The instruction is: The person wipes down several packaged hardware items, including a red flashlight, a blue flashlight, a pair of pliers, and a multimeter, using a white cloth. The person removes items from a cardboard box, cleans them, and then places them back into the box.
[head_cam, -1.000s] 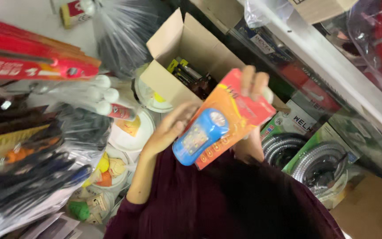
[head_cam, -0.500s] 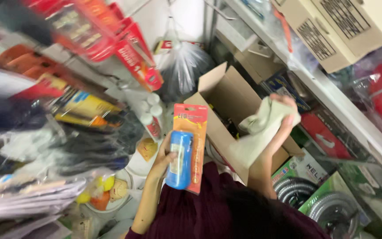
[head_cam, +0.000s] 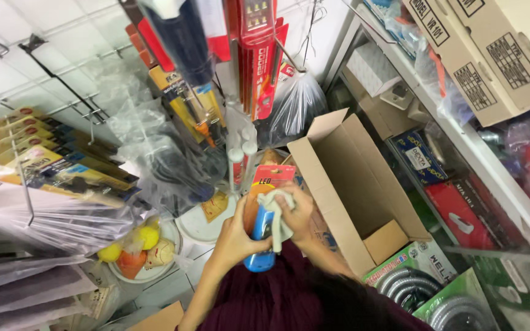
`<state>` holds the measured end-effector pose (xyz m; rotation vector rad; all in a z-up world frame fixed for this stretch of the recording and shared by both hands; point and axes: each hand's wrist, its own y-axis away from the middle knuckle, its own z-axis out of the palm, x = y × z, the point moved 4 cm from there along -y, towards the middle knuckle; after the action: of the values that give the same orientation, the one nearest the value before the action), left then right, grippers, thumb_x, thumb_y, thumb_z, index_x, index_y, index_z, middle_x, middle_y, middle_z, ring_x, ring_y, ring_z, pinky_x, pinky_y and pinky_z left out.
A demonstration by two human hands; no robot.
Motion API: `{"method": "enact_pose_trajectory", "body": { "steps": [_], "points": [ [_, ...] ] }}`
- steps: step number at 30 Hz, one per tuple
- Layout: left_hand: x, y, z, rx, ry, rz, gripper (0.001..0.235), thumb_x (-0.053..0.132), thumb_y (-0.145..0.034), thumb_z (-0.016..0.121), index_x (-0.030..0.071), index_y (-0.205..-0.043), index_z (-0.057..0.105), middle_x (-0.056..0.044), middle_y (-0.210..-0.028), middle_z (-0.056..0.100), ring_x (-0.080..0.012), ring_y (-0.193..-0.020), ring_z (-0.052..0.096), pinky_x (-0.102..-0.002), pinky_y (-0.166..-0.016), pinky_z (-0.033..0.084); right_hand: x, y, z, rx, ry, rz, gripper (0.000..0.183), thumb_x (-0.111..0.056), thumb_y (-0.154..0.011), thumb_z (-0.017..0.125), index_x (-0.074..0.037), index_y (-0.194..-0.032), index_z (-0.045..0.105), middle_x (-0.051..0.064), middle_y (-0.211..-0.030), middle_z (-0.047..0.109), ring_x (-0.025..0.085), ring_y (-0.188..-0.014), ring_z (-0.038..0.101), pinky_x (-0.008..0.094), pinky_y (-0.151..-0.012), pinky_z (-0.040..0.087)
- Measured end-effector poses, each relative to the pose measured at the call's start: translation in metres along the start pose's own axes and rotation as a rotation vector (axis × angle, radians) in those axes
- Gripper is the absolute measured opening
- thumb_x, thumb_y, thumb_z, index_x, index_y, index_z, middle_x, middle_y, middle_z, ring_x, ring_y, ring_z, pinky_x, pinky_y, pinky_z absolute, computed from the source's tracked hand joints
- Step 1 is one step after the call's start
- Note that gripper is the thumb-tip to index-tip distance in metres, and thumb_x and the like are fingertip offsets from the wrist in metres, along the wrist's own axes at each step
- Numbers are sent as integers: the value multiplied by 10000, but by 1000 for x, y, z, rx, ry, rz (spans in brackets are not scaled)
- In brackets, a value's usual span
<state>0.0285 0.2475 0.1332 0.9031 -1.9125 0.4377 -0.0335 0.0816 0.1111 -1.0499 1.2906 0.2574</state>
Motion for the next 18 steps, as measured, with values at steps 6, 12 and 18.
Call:
{"method": "enact_pose_trajectory", "body": {
  "steps": [6,12,18],
  "points": [
    [2,28,-16,-18,34,208,1081,451,-589,906,33,-1460,422,-259,-1025,752,-409,-927,756,-436,-806,595,-34,-25,-53,382,-538,-84,306,-335,-1090,600,-30,-1073,624,169,-992,689,234,-769,681,398,-688,582],
    [13,43,-2,-171,-200,412,1033,548,-648,891,21,-1425,459,-218,-864,747,-404,-735,734,-457,-724,595,-73,-28,-27,-261,367,-240,382,-341,-937,693,26,-1036,659,191,-888,644,294,-768,661,363,-710,527],
    [29,19,3,-79,-173,480,1034,530,-653,881,13,-1450,473,-210,-890,755,-407,-751,733,-465,-707,587,11,-42,-46,-97,149,-117,410,-310,-1032,602,-6,-761,550,100,-662,492,205,-565,481,339,-561,389]
  ]
}}
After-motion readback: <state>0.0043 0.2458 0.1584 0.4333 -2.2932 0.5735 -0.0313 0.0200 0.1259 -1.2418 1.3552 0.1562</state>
